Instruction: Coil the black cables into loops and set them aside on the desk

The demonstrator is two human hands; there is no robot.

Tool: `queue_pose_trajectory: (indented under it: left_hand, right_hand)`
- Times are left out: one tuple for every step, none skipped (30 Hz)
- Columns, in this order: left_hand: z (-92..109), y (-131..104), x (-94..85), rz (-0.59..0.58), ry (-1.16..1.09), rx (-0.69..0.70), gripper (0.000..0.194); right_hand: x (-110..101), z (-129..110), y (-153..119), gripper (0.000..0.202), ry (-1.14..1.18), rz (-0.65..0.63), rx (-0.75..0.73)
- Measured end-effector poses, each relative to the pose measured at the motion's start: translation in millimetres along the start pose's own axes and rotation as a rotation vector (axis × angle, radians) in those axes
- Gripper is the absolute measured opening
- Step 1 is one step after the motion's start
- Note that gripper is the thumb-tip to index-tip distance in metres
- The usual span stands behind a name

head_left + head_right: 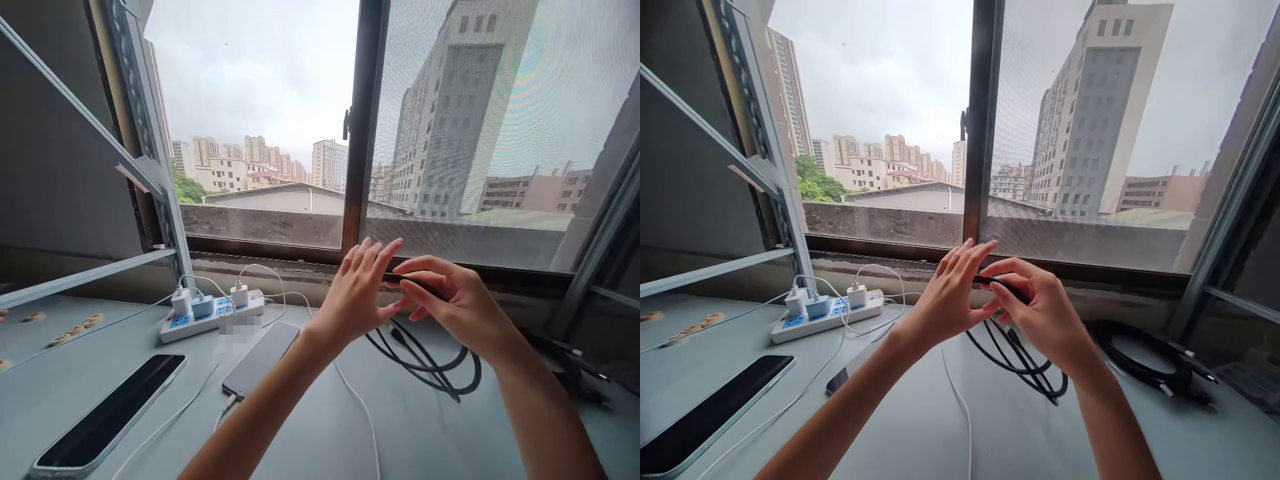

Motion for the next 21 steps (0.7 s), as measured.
queue_pose_trajectory:
  left_hand:
    - [-5.3, -1.5, 6.0, -0.046, -0.083, -0.064, 0.041]
    - [-10.7, -4.5, 12.4, -0.098, -0.187, -0.137, 0.018]
    - [-15.8, -8.7, 17.8, -0.134, -0.301, -0.211, 0.008]
    - [-20.3, -13.1, 21.2, -0.144, -0.416, -0.277, 0.02]
    - [-25.0, -17.2, 22.0, -0.127, -0.523, -0.333, 0.028]
    - [-30.1, -20.6, 20.4, -0.09, -0.613, -0.382, 0.034]
    - [-36.3, -23.7, 16.8, -0.043, -0.68, -0.433, 0.038]
    - [-43.5, -26.8, 12.2, 0.001, -0.73, -0.494, 0.041]
    - [-51.5, -30.0, 6.5, 0.046, -0.767, -0.562, 0.044]
    - [-59.6, -33.0, -0.5, 0.1, -0.793, -0.628, 0.045]
    - [-67.6, -35.8, -8.8, 0.167, -0.811, -0.684, 0.045]
    - [-74.7, -38.1, -17.8, 0.244, -0.827, -0.72, 0.045]
    - [-80.9, -39.8, -27.2, 0.324, -0.841, -0.736, 0.046]
    - [-86.1, -41.2, -36.3, 0.402, -0.851, -0.735, 0.046]
    - [-90.4, -42.3, -44.8, 0.475, -0.859, -0.723, 0.046]
    - [-94.1, -43.6, -52.2, 0.541, -0.865, -0.711, 0.046]
    - [-97.6, -45.2, -58.4, 0.598, -0.87, -0.705, 0.045]
    - [-100.8, -46.7, -63.2, 0.645, -0.877, -0.703, 0.045]
    - [-103.8, -48.1, -67.0, 0.682, -0.885, -0.703, 0.044]
    - [-106.6, -49.5, -69.9, 0.712, -0.894, -0.704, 0.044]
    - [-109.1, -50.6, -72.0, 0.735, -0.906, -0.705, 0.045]
  right_hand:
    - [6.6, 0.7, -1.1, 0.028, -0.032, -0.048, 0.011]
    - [12.0, 2.2, -0.9, 0.025, -0.061, -0.083, 0.022]
    - [15.9, 4.0, 0.6, 0.024, -0.091, -0.098, 0.029]
    - [17.5, 5.6, 3.0, 0.025, -0.123, -0.088, 0.028]
    - [16.9, 6.6, 5.9, 0.027, -0.154, -0.052, 0.017]
    - [14.4, 7.0, 8.8, 0.029, -0.18, 0.003, -0.002]
    - [10.3, 6.9, 11.0, 0.032, -0.198, 0.067, -0.023]
    - [5.3, 6.7, 12.3, 0.035, -0.208, 0.136, -0.041]
    - [0.7, 6.7, 12.8, 0.038, -0.215, 0.189, -0.052]
    - [-2.6, 7.1, 12.7, 0.042, -0.222, 0.217, -0.053]
    - [-4.3, 8.1, 12.4, 0.046, -0.233, 0.22, -0.043]
    - [-3.8, 10.2, 12.3, 0.05, -0.26, 0.196, -0.019]
    - [-1.0, 13.6, 12.6, 0.053, -0.3, 0.145, 0.019]
    - [3.7, 18.1, 13.1, 0.054, -0.344, 0.077, 0.062]
    - [9.0, 23.0, 13.9, 0.054, -0.382, 0.01, 0.105]
    - [13.8, 28.0, 15.0, 0.053, -0.409, -0.044, 0.143]
    - [17.9, 32.4, 16.5, 0.051, -0.42, -0.083, 0.172]
    - [20.3, 35.5, 18.5, 0.05, -0.412, -0.102, 0.187]
    - [20.9, 37.2, 20.6, 0.048, -0.392, -0.1, 0.19]
    - [19.7, 37.7, 22.6, 0.046, -0.374, -0.087, 0.183]
    - [17.2, 37.1, 24.1, 0.044, -0.36, -0.067, 0.168]
Point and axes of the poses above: each hand's wrist, its own y-axis towards the middle knuckle, its own x-axis out of the palm, z = x × y, the point moved 6 cm from there along y, towards the middle knuckle, and after that the axes turned 12 degrees about x, right-handed, at the moved point
